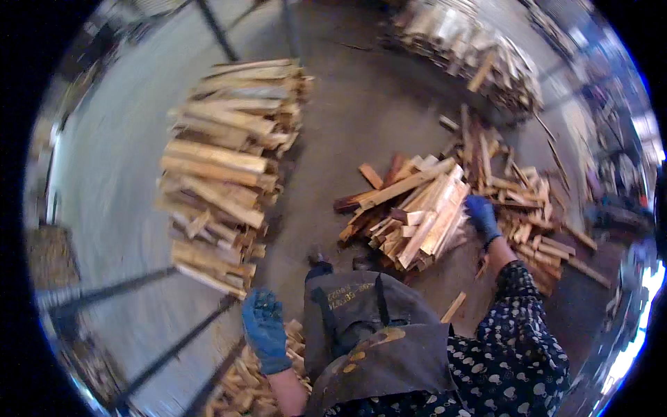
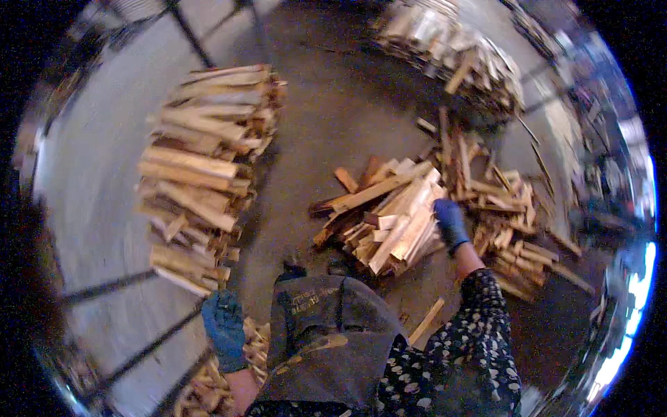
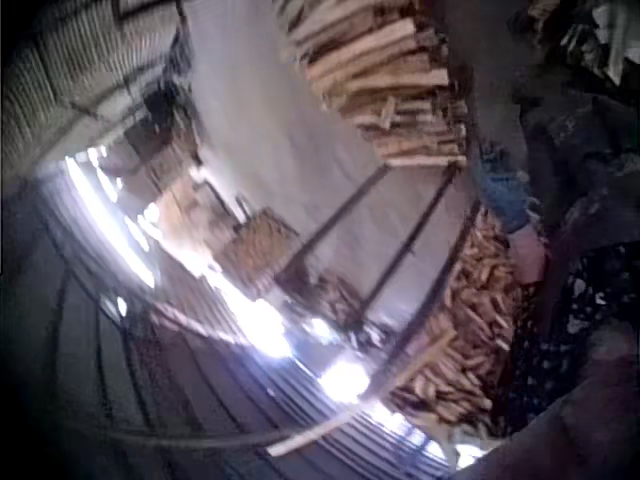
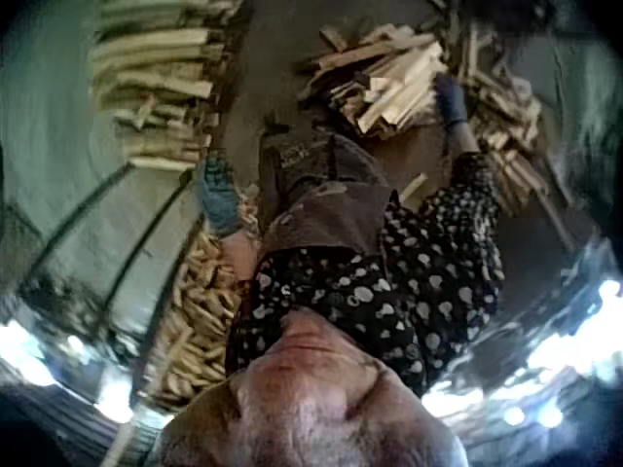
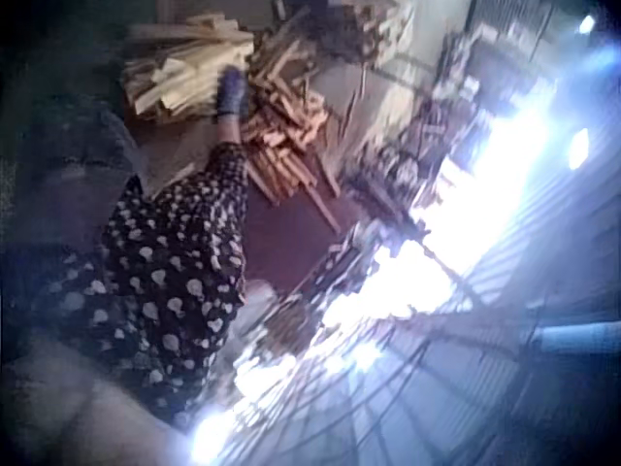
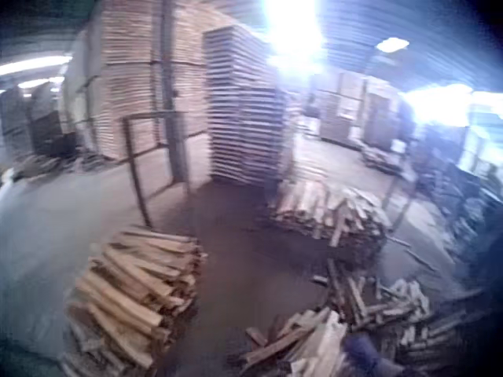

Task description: The person picks up wooden planks from a large pile on the floor and stacks them into a neat pile. The person wears blue gloves and repeatedly handles the planks one by one or in small groups, moving them from a disorganized heap to an organized stack.

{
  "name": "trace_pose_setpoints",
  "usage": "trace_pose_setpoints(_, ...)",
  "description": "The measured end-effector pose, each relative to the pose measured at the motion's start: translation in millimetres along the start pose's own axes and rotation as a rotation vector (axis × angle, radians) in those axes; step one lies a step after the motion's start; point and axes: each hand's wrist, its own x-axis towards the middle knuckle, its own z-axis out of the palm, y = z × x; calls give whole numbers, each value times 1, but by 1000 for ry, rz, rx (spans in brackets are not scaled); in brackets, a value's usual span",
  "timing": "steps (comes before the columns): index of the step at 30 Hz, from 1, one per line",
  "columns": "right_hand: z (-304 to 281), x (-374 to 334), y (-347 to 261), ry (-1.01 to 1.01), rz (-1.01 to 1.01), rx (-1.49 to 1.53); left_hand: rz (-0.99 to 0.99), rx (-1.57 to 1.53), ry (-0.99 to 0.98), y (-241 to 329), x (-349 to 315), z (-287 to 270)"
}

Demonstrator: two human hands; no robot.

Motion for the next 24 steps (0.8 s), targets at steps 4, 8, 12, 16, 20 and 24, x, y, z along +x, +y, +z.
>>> trace_pose_setpoints(4,-87,-62,-6,476,921,1467,-133,151,-146,5,62,57)
trace_pose_setpoints(8,-70,-109,-56,201,898,957,-272,366,-346,-2,131,135)
trace_pose_setpoints(12,-24,-94,-188,42,1181,1281,-481,506,-416,-26,199,181)
trace_pose_setpoints(16,3,-93,-212,2,1191,1233,-629,735,-536,-72,234,222)
trace_pose_setpoints(20,34,-95,-159,78,1300,997,-703,942,-650,-150,247,258)
trace_pose_setpoints(24,88,-100,-92,174,1416,974,-833,1150,-761,-274,243,281)
